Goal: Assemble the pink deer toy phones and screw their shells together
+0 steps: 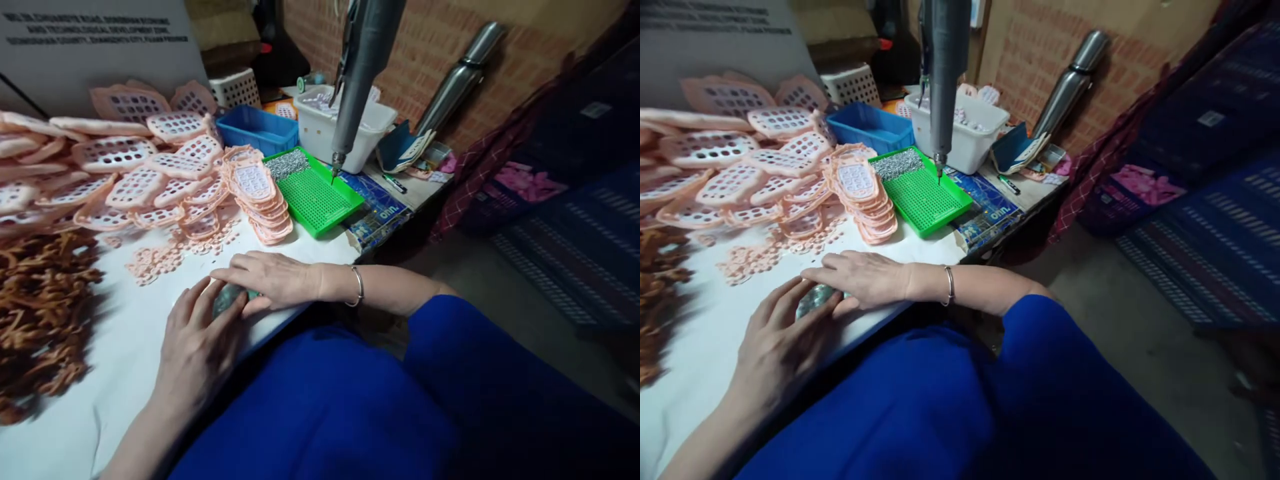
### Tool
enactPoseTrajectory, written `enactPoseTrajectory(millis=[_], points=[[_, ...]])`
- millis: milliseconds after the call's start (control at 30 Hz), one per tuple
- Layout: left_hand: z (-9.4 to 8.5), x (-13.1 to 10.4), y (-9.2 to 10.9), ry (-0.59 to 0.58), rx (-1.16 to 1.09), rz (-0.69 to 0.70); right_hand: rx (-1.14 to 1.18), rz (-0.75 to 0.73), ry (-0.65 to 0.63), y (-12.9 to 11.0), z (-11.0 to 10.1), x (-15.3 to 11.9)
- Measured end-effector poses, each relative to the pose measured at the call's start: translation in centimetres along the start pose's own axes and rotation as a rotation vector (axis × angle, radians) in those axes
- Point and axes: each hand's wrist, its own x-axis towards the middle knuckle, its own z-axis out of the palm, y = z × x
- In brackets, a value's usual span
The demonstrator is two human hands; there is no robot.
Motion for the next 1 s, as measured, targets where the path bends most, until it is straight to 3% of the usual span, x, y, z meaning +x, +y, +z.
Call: enactPoseTrajectory(millis=[67,100,200,233,300,367,433,533,667,767,867,1000], points=[[0.2,-0.2,-0.2,-0.011,-0.024,0.018,-0.033,0.025,0.188,-0.2,-0.9,-1.4],[0.4,-0.3,-0.4,-0.022,-0.019,0.02,-0.081,0.069,0.358,-0.2,-1.6,-2.1],[1.0,-0.7,-1.5,-0.051,0.02,0.048,-0.258,0.293,1.055,1.7,-5.0,-4.2],[1.2,-0.8,-2.0,-0.072,0.02,0.078,-0.252,0.365,1.23,2.9,-6.4,-4.6],[1.4,-1.0,-2.9,-0.112,0.0,0.134,-0.137,0.456,1.378,6.0,-8.8,-5.0],[1.4,-1.1,-3.6,-0.147,-0.017,0.129,0.151,0.497,1.253,9.4,-10.6,-4.8],[1.4,-1.4,-3.9,-0.129,-0.036,0.085,0.366,0.389,1.002,12.1,-11.5,-4.4],[1.3,-1.6,-3.8,-0.113,-0.062,0.085,0.488,0.201,0.857,13.7,-11.4,-4.2],[2.0,-0.4,-2.2,-0.093,-0.068,0.059,0.559,0.192,0.884,12.2,-10.1,-5.1],[3.5,1.8,-0.5,-0.044,-0.083,0.055,0.574,0.353,0.923,11.1,-9.2,-6.0],[5.0,3.9,0.5,-0.078,-0.03,0.125,0.571,0.518,0.958,10.8,-8.3,-6.4],[5.4,4.9,0.8,-0.134,0.064,0.15,0.686,0.423,1.098,11.1,-7.3,-6.0]])
